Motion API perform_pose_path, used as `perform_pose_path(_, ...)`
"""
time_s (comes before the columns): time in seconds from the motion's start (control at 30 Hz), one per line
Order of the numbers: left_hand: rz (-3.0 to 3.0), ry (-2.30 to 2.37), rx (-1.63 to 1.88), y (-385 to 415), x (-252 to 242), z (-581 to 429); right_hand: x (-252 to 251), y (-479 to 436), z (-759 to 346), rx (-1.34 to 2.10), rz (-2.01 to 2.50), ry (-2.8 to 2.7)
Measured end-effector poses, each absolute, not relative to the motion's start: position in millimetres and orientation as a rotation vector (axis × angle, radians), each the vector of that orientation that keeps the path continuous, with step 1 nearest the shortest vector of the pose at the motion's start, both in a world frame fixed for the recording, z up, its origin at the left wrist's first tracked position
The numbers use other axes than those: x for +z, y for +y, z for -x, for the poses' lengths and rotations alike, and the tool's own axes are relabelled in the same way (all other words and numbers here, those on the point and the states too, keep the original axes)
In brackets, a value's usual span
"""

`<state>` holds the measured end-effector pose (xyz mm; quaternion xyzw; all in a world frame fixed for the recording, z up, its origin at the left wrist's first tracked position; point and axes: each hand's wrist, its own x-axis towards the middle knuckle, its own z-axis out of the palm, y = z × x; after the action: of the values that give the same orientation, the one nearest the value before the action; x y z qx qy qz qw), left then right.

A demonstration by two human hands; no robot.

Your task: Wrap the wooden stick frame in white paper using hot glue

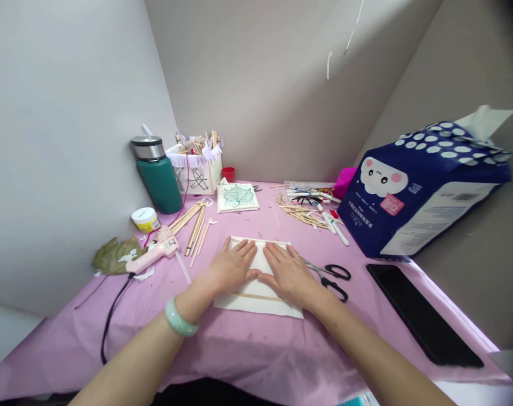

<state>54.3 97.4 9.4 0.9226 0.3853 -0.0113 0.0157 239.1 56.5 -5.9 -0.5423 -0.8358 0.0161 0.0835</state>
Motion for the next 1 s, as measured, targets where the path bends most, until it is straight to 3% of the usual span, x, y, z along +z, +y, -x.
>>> perform_pose_path(0.23,-2.861,1.257,0.097,114,32,-61,14,68,-254,0.04,1.569,-2.446)
perform_pose_path(0.33,-2.863,1.494,0.173,132,38,-64,16,80,-265,-0.129,1.781,-2.255)
perform_pose_path(0.77,-2.8,1.716,0.046,166,42,-62,19,123,-261,-0.208,1.908,-2.182)
perform_pose_path(1.0,-2.862,1.376,0.193,100,23,-40,11,70,-248,-0.026,1.655,-2.389)
